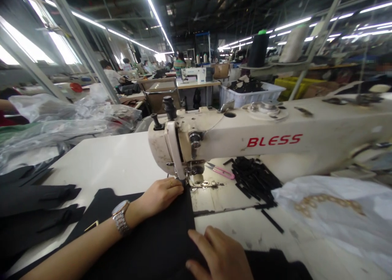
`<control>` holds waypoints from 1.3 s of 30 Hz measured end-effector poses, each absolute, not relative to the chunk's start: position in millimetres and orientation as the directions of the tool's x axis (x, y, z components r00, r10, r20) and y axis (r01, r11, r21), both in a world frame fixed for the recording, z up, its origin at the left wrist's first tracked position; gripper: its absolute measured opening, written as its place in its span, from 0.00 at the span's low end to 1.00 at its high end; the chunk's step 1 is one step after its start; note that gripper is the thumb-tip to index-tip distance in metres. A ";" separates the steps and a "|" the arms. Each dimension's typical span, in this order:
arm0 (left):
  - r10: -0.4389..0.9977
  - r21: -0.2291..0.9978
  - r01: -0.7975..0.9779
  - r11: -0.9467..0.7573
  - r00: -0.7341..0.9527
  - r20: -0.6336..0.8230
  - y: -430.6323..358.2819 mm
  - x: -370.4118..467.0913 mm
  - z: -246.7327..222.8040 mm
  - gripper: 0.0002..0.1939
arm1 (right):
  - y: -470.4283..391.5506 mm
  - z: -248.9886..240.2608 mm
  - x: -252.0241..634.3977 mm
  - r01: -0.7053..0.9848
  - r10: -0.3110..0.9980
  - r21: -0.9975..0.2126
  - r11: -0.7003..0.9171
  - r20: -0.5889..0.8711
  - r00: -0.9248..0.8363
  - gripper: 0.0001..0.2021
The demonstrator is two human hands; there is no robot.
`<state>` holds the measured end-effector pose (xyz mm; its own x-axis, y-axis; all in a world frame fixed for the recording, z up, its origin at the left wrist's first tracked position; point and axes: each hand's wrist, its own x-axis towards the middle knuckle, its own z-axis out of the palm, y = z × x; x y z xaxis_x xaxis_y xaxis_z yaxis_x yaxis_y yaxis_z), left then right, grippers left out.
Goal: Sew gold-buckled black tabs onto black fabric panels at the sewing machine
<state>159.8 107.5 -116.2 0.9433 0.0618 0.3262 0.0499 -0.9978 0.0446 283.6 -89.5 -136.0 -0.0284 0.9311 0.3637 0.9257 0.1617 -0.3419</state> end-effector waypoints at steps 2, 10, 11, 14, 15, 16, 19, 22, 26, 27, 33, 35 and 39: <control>0.072 0.070 0.053 -0.996 0.947 0.312 107.3 159.2 -115.7 0.13 | -88.8 -135.2 283.6 0.923 0.932 -0.349 0.162 0.362 -0.027 0.16; 0.119 0.143 0.087 -0.986 0.965 0.234 105.6 154.0 -107.3 0.11 | -88.5 -132.3 282.9 0.925 0.934 -0.341 0.167 0.354 -0.038 0.16; 0.118 0.144 0.085 -0.986 0.964 0.238 105.8 153.5 -107.0 0.11 | -88.4 -132.2 282.7 0.924 0.934 -0.343 0.170 0.355 -0.040 0.15; 0.105 0.145 0.066 -0.987 0.955 0.279 107.7 152.4 -109.0 0.13 | -88.0 -132.0 282.2 0.922 0.929 -0.339 0.185 0.368 -0.052 0.15; 0.102 0.145 0.061 -0.988 0.950 0.295 108.8 152.2 -110.5 0.13 | -87.9 -131.9 282.2 0.924 0.927 -0.333 0.189 0.372 -0.056 0.15; 0.100 0.141 0.058 -0.988 0.945 0.311 110.1 152.2 -112.1 0.13 | -87.8 -131.7 282.2 0.925 0.923 -0.326 0.194 0.379 -0.060 0.15; 0.076 0.108 0.038 -0.993 0.923 0.377 115.5 153.8 -117.2 0.15 | -87.5 -131.1 282.9 0.931 0.913 -0.299 0.209 0.400 -0.077 0.16; 0.024 0.066 -0.006 -0.998 0.899 0.438 122.4 156.6 -120.4 0.17 | -87.0 -130.3 284.4 0.934 0.904 -0.271 0.232 0.414 -0.104 0.18; -0.051 0.026 -0.070 -0.997 0.889 0.456 129.3 158.3 -121.2 0.18 | -86.1 -128.7 285.3 0.943 0.895 -0.228 0.242 0.429 -0.126 0.21; -0.064 0.016 -0.080 -0.997 0.887 0.458 129.8 158.2 -121.0 0.18 | -85.9 -128.6 285.1 0.946 0.889 -0.213 0.246 0.439 -0.132 0.22; -0.052 -0.022 -0.047 -0.999 0.887 0.459 126.0 157.6 -120.5 0.16 | -86.5 -131.8 283.7 0.957 0.863 -0.120 0.265 0.472 -0.180 0.23; -0.044 -0.037 -0.031 -0.999 0.891 0.452 125.2 158.7 -121.6 0.16 | -86.8 -133.2 283.5 0.959 0.870 -0.113 0.261 0.457 -0.183 0.23; -0.018 -0.057 0.009 -0.998 0.889 0.459 126.3 162.0 -125.3 0.17 | -86.9 -133.3 282.1 0.961 0.874 -0.108 0.256 0.450 -0.183 0.22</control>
<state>162.0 126.3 -125.3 0.8885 -0.0183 0.4585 0.0086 -0.9984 -0.0565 282.1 -86.9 -133.3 -0.1828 0.8740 0.4502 0.9606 0.2564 -0.1077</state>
